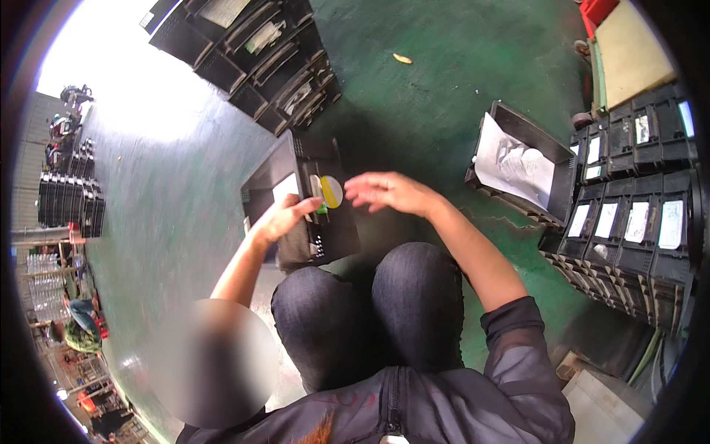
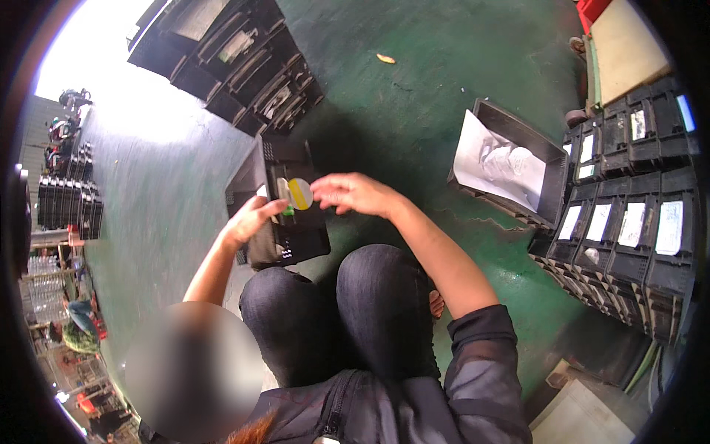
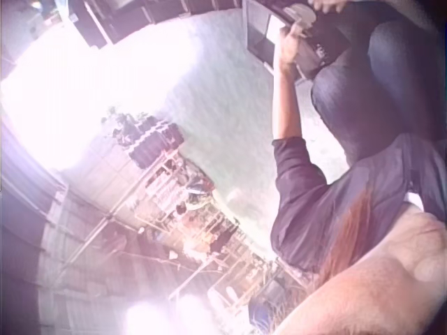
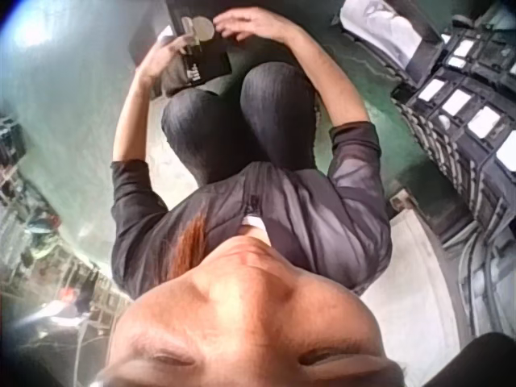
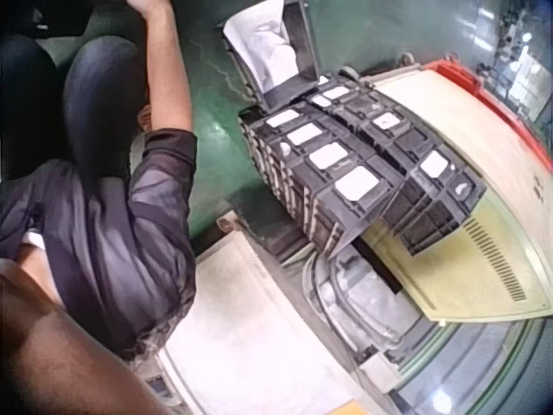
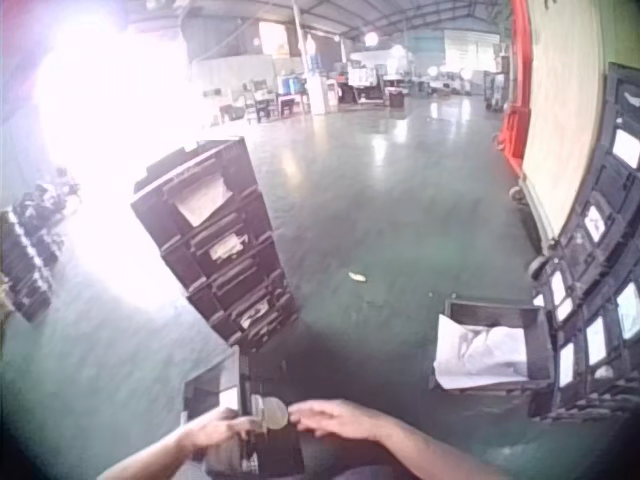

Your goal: The person wipes the inside of several plastic crates with a cloth and places a sheet of paper into each crate before stacking them.

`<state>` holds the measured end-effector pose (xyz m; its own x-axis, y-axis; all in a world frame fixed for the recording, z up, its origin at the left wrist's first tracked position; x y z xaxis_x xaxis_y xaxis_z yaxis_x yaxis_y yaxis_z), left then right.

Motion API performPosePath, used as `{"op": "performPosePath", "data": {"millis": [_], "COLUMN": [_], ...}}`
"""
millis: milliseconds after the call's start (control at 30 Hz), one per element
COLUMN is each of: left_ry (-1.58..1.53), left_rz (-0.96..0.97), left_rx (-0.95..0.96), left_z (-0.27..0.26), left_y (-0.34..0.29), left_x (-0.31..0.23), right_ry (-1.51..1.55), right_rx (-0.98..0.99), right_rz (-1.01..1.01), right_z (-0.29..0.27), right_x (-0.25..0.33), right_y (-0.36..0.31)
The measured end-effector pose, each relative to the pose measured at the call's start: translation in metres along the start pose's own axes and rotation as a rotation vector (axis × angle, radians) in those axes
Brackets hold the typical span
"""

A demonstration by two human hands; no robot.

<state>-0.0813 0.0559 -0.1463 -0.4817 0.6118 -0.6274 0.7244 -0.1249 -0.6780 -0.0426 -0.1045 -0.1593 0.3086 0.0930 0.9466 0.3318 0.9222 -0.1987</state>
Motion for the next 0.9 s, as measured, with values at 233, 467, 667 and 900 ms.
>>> {"op": "performPosePath", "data": {"millis": [233, 467, 667, 900], "left_ry": [0.011, 0.038, 0.293, 0.26], "left_rz": [0.098, 0.333, 0.64, 0.395], "left_rx": [0.122, 0.513, 0.412, 0.147], "left_z": [0.02, 0.18, 0.207, 0.117], "left_y": [0.005, 0.1, 0.082, 0.011], "left_x": [-0.038, -0.016, -0.032, 0.005], "right_ry": [-0.037, 0.479, -1.286, -1.249], "right_rx": [-0.362, -0.702, -1.179, -0.515], "right_rz": [0.141, 0.229, -0.066, 0.69], "right_z": [-0.037, -0.09, -0.059, -0.11], "right_x": [-0.015, -0.143, -0.035, -0.178], "right_y": [-0.003, -0.075, -0.082, 0.024]}}
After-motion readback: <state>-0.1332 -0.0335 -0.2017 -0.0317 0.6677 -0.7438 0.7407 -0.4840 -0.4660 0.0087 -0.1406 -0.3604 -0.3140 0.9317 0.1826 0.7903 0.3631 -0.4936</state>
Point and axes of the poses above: each hand's wrist, its own y-axis towards the middle knuckle, its own z-axis out of the palm, x = y × z, the point moved 10 cm from there along y, towards the middle knuckle, and after that the axes turned 9 degrees about x, right-handed, at the moved point
